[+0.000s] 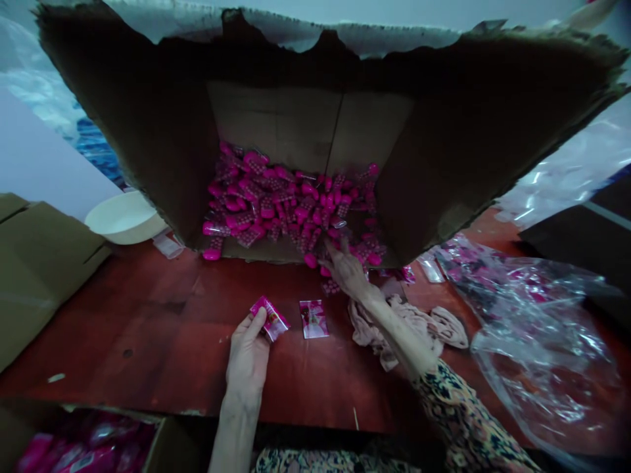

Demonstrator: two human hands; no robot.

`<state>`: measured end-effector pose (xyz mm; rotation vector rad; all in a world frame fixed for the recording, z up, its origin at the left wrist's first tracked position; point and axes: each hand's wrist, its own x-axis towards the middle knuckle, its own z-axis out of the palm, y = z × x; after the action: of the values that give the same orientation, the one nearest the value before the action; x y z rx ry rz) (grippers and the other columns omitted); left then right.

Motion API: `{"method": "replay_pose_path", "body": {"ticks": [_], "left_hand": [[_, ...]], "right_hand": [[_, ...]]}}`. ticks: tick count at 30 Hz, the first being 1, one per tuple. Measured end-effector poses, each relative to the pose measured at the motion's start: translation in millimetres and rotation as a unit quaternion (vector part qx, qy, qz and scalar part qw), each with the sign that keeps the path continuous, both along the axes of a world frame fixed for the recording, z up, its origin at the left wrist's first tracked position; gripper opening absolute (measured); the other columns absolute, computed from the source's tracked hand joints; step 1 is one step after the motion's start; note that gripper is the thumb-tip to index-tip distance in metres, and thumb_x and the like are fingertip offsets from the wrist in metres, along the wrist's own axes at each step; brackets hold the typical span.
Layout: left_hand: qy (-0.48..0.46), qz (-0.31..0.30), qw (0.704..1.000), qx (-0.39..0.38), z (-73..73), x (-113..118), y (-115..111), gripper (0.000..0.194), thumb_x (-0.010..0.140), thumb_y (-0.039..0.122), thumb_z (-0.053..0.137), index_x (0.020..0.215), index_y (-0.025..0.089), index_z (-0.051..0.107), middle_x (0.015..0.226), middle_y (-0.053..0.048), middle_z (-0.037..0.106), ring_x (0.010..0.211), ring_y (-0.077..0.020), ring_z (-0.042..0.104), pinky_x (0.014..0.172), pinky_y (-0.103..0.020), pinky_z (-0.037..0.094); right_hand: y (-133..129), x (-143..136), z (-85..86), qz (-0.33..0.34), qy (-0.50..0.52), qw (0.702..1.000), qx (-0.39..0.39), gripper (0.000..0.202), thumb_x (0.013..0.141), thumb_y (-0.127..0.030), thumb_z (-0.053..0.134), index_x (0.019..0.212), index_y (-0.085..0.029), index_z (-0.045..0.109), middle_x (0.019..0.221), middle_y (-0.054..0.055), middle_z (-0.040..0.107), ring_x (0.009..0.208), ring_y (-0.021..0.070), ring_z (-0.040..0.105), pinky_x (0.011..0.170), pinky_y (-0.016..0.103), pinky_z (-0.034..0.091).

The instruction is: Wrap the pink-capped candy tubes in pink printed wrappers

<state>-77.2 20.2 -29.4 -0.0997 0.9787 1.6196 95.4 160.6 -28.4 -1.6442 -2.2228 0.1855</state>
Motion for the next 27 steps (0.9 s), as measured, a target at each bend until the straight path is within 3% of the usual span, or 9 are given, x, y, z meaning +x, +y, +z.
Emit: {"method": "replay_pose_path", "body": {"ticks": [4, 7, 9, 13, 16, 18, 20, 27], "left_hand": [[-0.028, 0.013, 0.999, -0.009, 5.0, 0.9, 0.1, 0.005, 0.071, 0.009, 0.065, 0.072, 0.013, 0.067, 0.066, -0.002, 0.068, 0.059, -0.0097, 0.062, 0.061, -0.02, 0.05], [-0.038, 0.029, 0.999, -0.014, 10.3, 1.9, 0.9, 0.003, 0.073, 0.011, 0.064, 0.072, 0.013, 0.067, 0.065, -0.002, 0.067, 0.059, -0.0097, 0.061, 0.06, -0.021, 0.049], [-0.034, 0.056, 0.998, -0.008, 15.4, 3.7, 2.0, 0.007, 0.075, 0.01, 0.062, 0.07, 0.013, 0.066, 0.065, -0.001, 0.067, 0.059, -0.0092, 0.061, 0.061, -0.02, 0.049], [-0.031, 0.079, 0.996, 0.011, 27.1, 10.7, 4.4, 0.012, 0.08, 0.01, 0.057, 0.071, 0.013, 0.066, 0.066, -0.001, 0.067, 0.061, -0.0088, 0.061, 0.064, -0.021, 0.05], [-0.032, 0.07, 0.997, 0.019, 32.6, 17.7, 5.3, 0.011, 0.08, 0.013, 0.058, 0.074, 0.013, 0.067, 0.07, -0.001, 0.068, 0.064, -0.0093, 0.062, 0.068, -0.022, 0.049], [-0.022, 0.07, 0.997, 0.032, 33.7, 22.8, 4.9, 0.009, 0.079, 0.013, 0.059, 0.075, 0.014, 0.067, 0.072, -0.001, 0.068, 0.065, -0.009, 0.061, 0.07, -0.022, 0.049], [-0.01, 0.064, 0.997, 0.045, 33.5, 28.4, 3.6, 0.006, 0.078, 0.015, 0.061, 0.076, 0.014, 0.067, 0.073, -0.001, 0.068, 0.065, -0.0092, 0.061, 0.071, -0.023, 0.048], [0.014, 0.03, 0.998, 0.049, 30.5, 45.8, -3.4, 0.013, 0.071, 0.026, 0.069, 0.078, 0.016, 0.066, 0.073, -0.001, 0.069, 0.066, -0.0122, 0.062, 0.073, -0.028, 0.046]], "right_hand": [[6.5, 9.2, 10.1, 0.053, 0.075, 0.996, -0.014, 0.031, 0.077, -0.032, 0.062, 0.104, -0.018, 0.061, 0.102, 0.009, 0.065, 0.093, 0.0242, 0.06, 0.077, 0.032, 0.044], [-2.0, 13.1, 18.8, 0.022, 0.137, 0.99, -0.017, 0.031, 0.07, -0.041, 0.066, 0.088, -0.016, 0.062, 0.081, 0.007, 0.066, 0.076, 0.0229, 0.06, 0.066, 0.032, 0.044], [-19.0, 13.4, 22.0, -0.017, 0.181, 0.983, -0.022, 0.033, 0.068, -0.047, 0.066, 0.077, -0.015, 0.06, 0.067, 0.004, 0.063, 0.062, 0.0199, 0.057, 0.056, 0.029, 0.041], [-76.2, 5.5, 19.2, -0.08, 0.289, 0.952, -0.056, 0.039, 0.081, -0.054, 0.047, 0.067, -0.018, 0.053, 0.053, -0.001, 0.056, 0.047, 0.0139, 0.052, 0.043, 0.024, 0.036], [-115.8, -8.9, 13.3, -0.139, 0.53, 0.815, -0.187, 0.038, 0.072, -0.056, 0.059, 0.064, -0.02, 0.047, 0.044, -0.006, 0.048, 0.035, 0.01, 0.042, 0.033, 0.02, 0.025], [-131.3, -19.4, 10.5, -0.16, 0.597, 0.764, -0.187, 0.039, 0.07, -0.055, 0.062, 0.064, -0.02, 0.045, 0.045, -0.007, 0.046, 0.034, 0.0085, 0.04, 0.032, 0.019, 0.025], [-138.7, -27.6, 9.3, -0.169, 0.615, 0.755, -0.153, 0.039, 0.07, -0.056, 0.062, 0.064, -0.02, 0.046, 0.049, -0.006, 0.049, 0.038, 0.009, 0.044, 0.035, 0.02, 0.031], [-142.9, -32.4, 10.7, -0.199, 0.591, 0.778, -0.075, 0.037, 0.071, -0.053, 0.062, 0.064, -0.02, 0.047, 0.05, -0.006, 0.05, 0.043, 0.0101, 0.046, 0.041, 0.022, 0.035]]}}
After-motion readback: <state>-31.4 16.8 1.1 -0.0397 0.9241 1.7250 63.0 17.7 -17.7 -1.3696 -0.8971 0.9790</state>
